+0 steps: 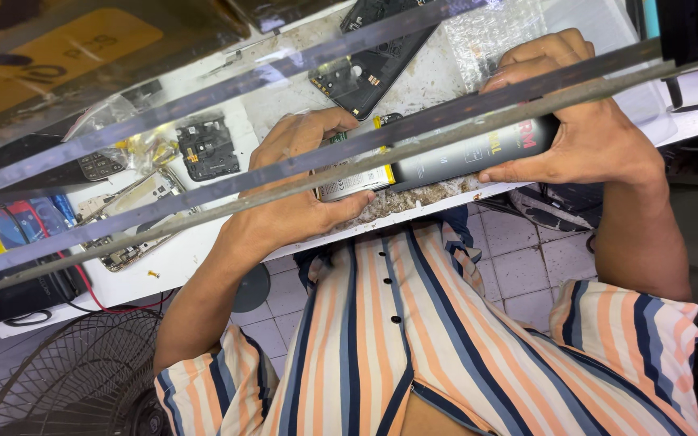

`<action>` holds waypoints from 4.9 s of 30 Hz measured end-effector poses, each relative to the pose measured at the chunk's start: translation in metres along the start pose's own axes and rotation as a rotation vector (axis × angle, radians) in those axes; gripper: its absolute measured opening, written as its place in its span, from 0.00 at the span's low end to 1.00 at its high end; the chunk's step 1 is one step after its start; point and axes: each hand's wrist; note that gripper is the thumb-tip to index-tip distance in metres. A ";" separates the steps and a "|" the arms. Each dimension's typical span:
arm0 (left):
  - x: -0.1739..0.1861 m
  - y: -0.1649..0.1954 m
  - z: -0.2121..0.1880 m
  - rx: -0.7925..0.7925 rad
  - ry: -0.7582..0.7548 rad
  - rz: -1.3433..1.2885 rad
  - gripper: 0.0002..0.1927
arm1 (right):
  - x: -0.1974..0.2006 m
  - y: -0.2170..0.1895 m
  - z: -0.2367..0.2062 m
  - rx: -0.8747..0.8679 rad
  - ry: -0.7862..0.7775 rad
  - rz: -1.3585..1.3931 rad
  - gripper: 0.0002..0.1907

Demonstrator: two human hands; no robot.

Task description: The person works on a disassembled smartphone at a cluttered workbench, handling the battery and internal components. They repeatedly place and remove the battery, adjust internal parts, and handle a screwdriver and bubble wrap while assembling the device.

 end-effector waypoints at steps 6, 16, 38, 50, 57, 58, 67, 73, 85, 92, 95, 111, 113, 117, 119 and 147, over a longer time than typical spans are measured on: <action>-0.003 -0.005 0.000 -0.028 0.027 -0.046 0.35 | 0.002 0.001 0.001 0.012 -0.007 -0.039 0.37; -0.005 -0.007 -0.001 0.025 0.034 -0.073 0.36 | 0.004 0.000 0.008 0.063 -0.004 -0.003 0.36; -0.003 -0.014 -0.002 -0.007 0.030 -0.095 0.35 | 0.011 0.017 -0.003 0.054 0.021 0.065 0.35; -0.006 -0.007 -0.002 -0.202 0.041 0.080 0.28 | 0.000 0.033 -0.018 -0.026 0.050 0.046 0.34; -0.005 -0.003 0.000 -0.214 0.010 0.140 0.29 | -0.006 0.036 -0.016 0.070 0.095 -0.039 0.32; -0.005 -0.002 0.000 -0.213 0.009 0.141 0.30 | -0.007 0.035 -0.017 0.122 0.123 -0.060 0.31; -0.006 -0.002 0.001 -0.232 0.011 0.094 0.28 | -0.007 0.038 -0.019 0.240 0.125 -0.073 0.27; -0.011 -0.004 0.002 -0.198 0.014 0.107 0.31 | -0.006 0.040 -0.020 0.253 0.127 -0.062 0.28; -0.017 -0.008 0.004 -0.208 0.038 0.145 0.28 | -0.002 0.036 -0.010 0.278 0.154 -0.062 0.29; -0.016 -0.002 0.004 -0.192 0.033 0.132 0.31 | 0.001 0.027 -0.008 0.053 0.018 -0.164 0.36; -0.019 0.005 0.006 -0.229 0.034 0.110 0.33 | 0.003 0.024 -0.007 0.079 0.040 -0.065 0.40; -0.083 0.045 0.082 0.077 -0.398 -0.362 0.32 | -0.019 0.017 -0.016 -0.036 0.130 0.230 0.33; -0.080 0.037 0.079 -0.097 -0.263 -0.277 0.32 | -0.009 0.011 -0.015 -0.048 0.080 0.092 0.29; -0.068 0.020 0.064 -0.332 -0.098 -0.029 0.43 | 0.013 -0.002 -0.026 0.009 0.005 -0.272 0.39; -0.071 0.018 0.060 -0.292 -0.160 0.050 0.46 | 0.016 -0.001 -0.029 -0.050 -0.041 -0.349 0.41; -0.072 0.026 0.071 -0.632 -0.231 -0.315 0.47 | 0.006 0.017 -0.039 0.165 0.133 -0.265 0.33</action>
Point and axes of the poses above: each hand's wrist, its own z-axis towards the middle knuckle, its own x-axis out of the back of the hand, y = z × x
